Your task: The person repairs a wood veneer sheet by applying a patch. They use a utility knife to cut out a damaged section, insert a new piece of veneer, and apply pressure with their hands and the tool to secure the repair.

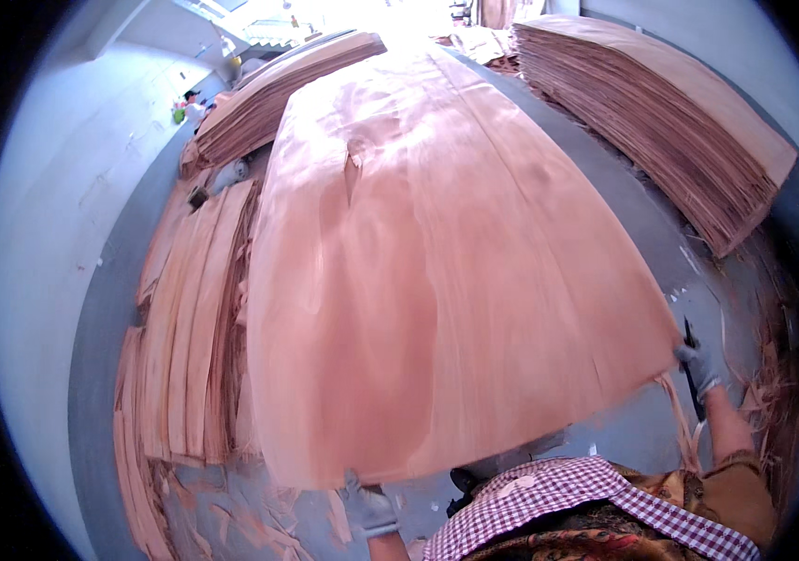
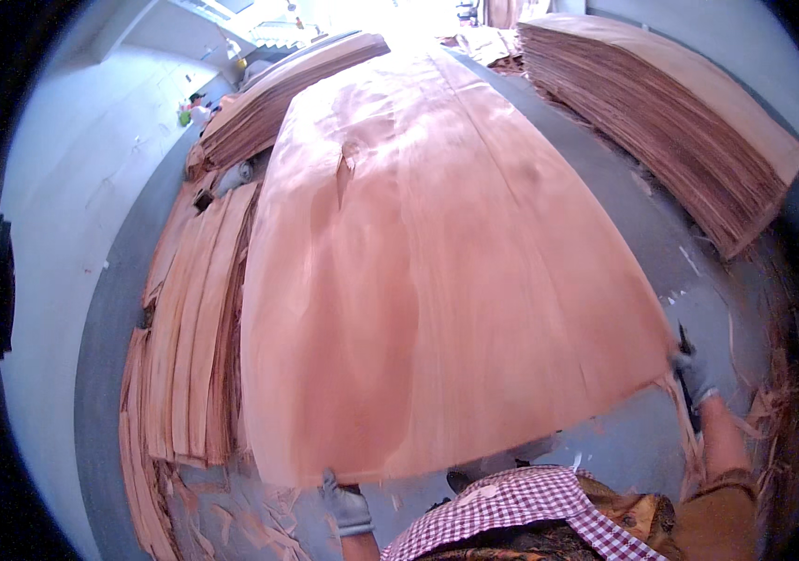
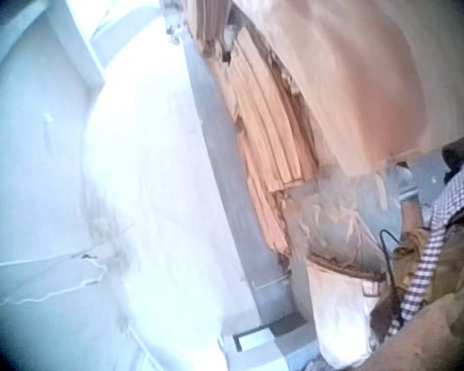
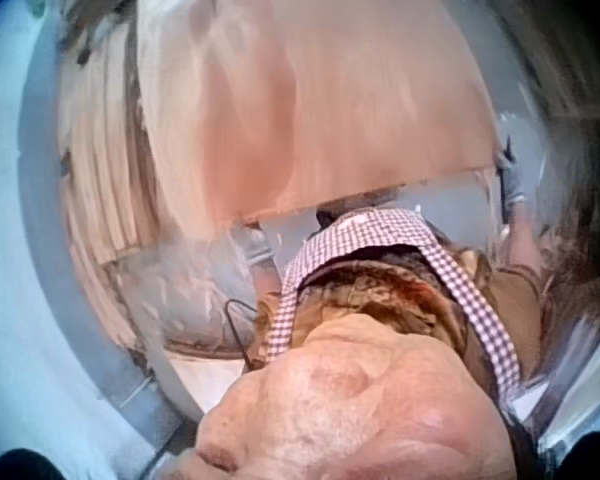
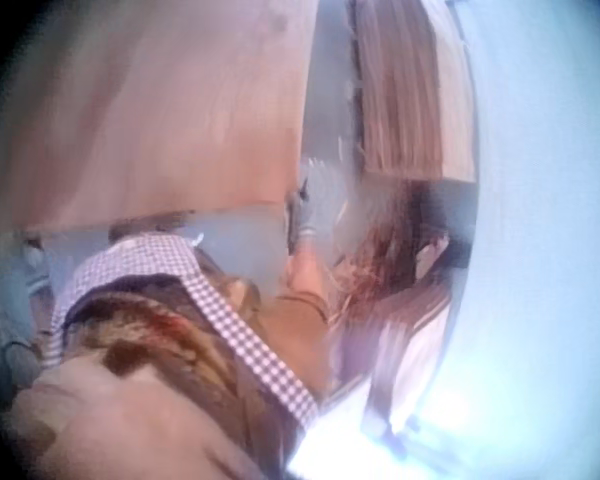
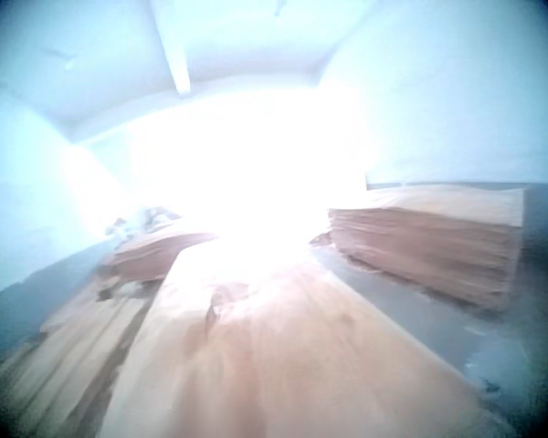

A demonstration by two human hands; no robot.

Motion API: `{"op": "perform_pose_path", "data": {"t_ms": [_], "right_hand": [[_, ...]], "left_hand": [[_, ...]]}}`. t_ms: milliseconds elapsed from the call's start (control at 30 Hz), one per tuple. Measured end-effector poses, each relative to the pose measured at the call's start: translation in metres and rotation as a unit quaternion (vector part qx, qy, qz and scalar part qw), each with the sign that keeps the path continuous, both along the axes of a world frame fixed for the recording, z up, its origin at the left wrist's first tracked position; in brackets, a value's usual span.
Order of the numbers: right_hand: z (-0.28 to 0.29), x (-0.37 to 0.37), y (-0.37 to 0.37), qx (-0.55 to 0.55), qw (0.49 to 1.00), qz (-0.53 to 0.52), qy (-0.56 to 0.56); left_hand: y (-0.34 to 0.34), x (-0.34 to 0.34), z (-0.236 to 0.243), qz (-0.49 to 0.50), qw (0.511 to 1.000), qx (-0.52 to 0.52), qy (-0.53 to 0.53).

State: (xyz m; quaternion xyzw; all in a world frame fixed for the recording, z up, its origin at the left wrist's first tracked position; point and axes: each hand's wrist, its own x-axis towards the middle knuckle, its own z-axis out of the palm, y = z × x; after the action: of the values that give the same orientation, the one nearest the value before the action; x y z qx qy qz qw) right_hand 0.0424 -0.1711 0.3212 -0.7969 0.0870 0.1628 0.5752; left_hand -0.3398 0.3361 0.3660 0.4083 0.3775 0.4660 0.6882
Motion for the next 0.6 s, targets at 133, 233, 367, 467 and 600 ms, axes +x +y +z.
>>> {"op": "perform_pose_path", "data": {"t_ms": [133, 233, 367, 467, 600], "right_hand": [[0.069, 0.085, 0.035, -0.15, 0.98, 0.074, -0.105], [0.065, 0.135, 0.053, -0.062, 0.98, 0.063, -0.178], [0.044, 0.09, 0.059, -0.23, 0.952, 0.133, -0.152], [0.009, -0.013, 0.072, -0.058, 0.99, 0.108, -0.068], [0.009, -0.062, 0.032, -0.038, 0.997, 0.072, 0.0]], "left_hand": [[0.033, 0.109, -0.008, -0.061, 0.992, -0.11, 0.018], [0.085, 0.153, -0.067, -0.178, 0.97, -0.166, 0.006], [0.105, 0.183, -0.106, -0.117, 0.954, -0.271, -0.056], [0.107, 0.177, -0.121, -0.112, 0.952, -0.28, -0.054], [0.111, 0.183, -0.119, -0.166, 0.923, -0.337, -0.083]]}}
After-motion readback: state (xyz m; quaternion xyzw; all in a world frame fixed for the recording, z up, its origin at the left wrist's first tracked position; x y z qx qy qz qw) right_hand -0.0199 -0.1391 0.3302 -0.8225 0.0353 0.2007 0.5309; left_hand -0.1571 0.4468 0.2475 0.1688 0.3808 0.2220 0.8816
